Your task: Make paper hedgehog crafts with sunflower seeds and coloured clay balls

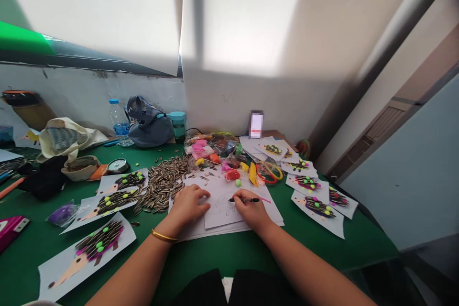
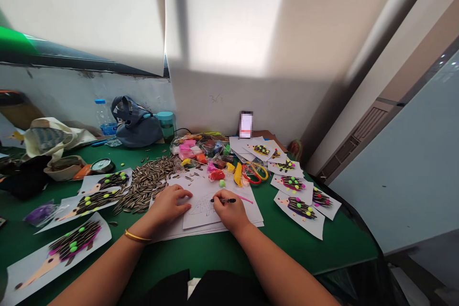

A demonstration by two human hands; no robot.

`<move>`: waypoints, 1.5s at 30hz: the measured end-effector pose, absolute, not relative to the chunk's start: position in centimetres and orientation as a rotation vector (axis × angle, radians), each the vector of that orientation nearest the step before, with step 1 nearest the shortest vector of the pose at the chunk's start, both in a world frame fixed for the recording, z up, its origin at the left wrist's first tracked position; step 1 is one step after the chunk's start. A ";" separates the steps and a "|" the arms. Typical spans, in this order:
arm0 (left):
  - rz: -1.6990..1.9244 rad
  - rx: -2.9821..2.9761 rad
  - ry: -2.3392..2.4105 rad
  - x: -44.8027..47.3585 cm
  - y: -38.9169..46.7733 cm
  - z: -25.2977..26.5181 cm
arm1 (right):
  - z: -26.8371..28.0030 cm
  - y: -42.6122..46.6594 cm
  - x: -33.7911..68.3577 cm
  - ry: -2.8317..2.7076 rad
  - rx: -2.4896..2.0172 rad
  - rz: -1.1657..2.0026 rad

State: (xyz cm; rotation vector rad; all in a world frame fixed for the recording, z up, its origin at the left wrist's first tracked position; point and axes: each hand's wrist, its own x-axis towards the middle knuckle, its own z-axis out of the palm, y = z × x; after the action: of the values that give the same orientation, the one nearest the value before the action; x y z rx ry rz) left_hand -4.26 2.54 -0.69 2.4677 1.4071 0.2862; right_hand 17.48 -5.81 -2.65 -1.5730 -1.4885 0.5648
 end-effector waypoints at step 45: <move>0.280 2.477 1.411 -4.2 2.6 -0.8 | -3.0 -6.0 17.8 -1.429 -1.616 0.596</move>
State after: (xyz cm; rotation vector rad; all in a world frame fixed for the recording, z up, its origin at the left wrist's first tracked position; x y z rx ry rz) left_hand -4.22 2.61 -0.81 2.4770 1.4106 0.2796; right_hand 17.85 -6.01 -2.97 -1.6162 -1.4288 0.5957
